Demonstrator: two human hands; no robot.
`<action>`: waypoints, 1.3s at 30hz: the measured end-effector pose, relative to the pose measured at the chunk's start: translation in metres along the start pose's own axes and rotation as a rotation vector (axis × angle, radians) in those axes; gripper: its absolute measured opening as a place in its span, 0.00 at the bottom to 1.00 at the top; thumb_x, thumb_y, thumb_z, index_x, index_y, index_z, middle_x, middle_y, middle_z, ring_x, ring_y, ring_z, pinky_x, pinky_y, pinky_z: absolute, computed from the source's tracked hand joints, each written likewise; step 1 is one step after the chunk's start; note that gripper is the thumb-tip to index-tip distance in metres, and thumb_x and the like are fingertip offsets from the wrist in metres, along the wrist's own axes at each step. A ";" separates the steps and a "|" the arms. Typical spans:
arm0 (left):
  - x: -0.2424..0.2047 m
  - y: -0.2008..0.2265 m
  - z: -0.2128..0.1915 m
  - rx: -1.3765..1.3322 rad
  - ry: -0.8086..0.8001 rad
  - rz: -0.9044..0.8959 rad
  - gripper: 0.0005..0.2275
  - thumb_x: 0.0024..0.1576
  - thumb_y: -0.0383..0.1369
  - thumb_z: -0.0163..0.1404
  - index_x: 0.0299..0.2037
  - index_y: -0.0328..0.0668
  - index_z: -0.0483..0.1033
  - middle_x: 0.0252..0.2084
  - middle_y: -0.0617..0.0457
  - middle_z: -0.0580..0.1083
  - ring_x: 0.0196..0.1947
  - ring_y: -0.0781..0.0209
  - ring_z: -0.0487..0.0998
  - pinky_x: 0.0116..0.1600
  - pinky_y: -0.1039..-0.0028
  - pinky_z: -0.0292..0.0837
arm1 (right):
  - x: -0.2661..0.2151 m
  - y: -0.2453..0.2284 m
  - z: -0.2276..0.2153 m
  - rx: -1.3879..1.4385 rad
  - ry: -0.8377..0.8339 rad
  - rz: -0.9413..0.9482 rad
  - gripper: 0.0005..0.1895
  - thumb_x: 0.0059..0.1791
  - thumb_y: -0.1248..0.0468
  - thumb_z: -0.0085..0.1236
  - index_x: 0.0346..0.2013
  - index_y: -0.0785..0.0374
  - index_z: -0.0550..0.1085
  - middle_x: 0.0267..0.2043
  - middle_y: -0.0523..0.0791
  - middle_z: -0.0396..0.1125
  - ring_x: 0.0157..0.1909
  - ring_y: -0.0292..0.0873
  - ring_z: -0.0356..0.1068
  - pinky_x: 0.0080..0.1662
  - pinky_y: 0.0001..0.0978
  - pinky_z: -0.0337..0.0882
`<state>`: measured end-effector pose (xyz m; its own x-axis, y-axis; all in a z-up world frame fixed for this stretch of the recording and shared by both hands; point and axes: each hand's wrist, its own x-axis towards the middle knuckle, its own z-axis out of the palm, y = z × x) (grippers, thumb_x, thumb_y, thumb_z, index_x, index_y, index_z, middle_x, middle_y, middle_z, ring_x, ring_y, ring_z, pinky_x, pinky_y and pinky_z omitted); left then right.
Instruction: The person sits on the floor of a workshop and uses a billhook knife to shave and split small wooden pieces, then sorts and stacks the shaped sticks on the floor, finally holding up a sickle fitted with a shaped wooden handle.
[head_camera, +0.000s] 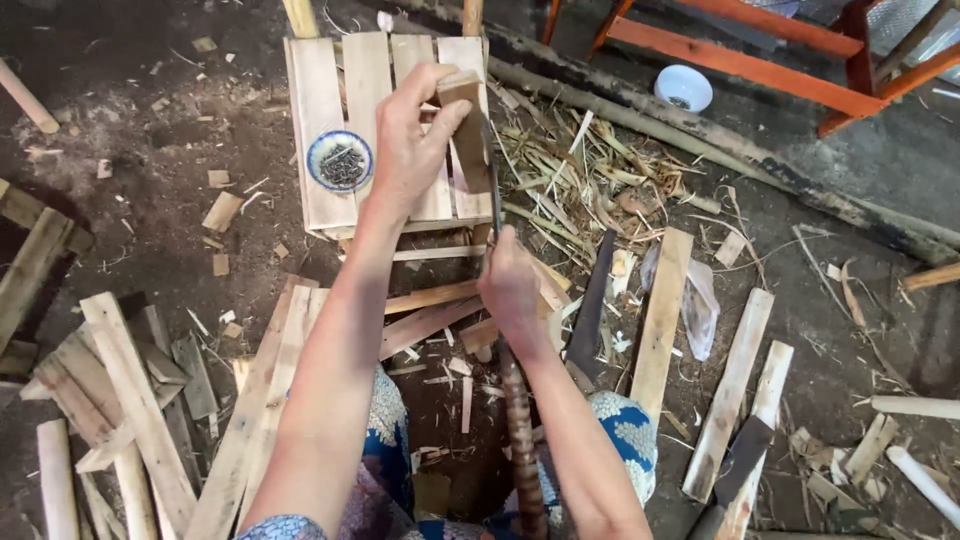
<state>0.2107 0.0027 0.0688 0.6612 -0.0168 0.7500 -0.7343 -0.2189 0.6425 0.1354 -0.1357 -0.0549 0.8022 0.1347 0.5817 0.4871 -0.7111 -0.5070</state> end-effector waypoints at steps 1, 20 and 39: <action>-0.002 -0.001 0.000 -0.023 -0.013 -0.015 0.07 0.54 0.27 0.49 0.41 0.39 0.70 0.36 0.53 0.73 0.34 0.62 0.71 0.41 0.72 0.68 | -0.004 0.004 0.004 -0.005 -0.025 0.018 0.05 0.50 0.74 0.40 0.38 0.77 0.61 0.18 0.46 0.61 0.13 0.37 0.58 0.14 0.24 0.57; -0.004 -0.014 -0.007 -0.032 0.028 -0.040 0.10 0.53 0.21 0.48 0.44 0.41 0.69 0.37 0.52 0.73 0.33 0.63 0.72 0.38 0.73 0.72 | -0.008 0.005 0.010 0.047 -0.010 0.109 0.02 0.49 0.71 0.40 0.31 0.68 0.60 0.19 0.50 0.64 0.15 0.48 0.63 0.20 0.39 0.62; -0.011 -0.033 0.009 -0.402 0.023 -0.088 0.10 0.59 0.38 0.45 0.47 0.46 0.66 0.48 0.53 0.72 0.50 0.60 0.71 0.59 0.64 0.64 | -0.008 0.033 -0.005 0.540 -0.346 0.796 0.03 0.54 0.65 0.37 0.37 0.61 0.60 0.18 0.39 0.54 0.13 0.34 0.54 0.15 0.26 0.60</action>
<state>0.2287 0.0013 0.0376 0.7237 0.0079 0.6900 -0.6798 0.1804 0.7109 0.1433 -0.1636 -0.0724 0.9751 0.0111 -0.2214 -0.2090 -0.2869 -0.9349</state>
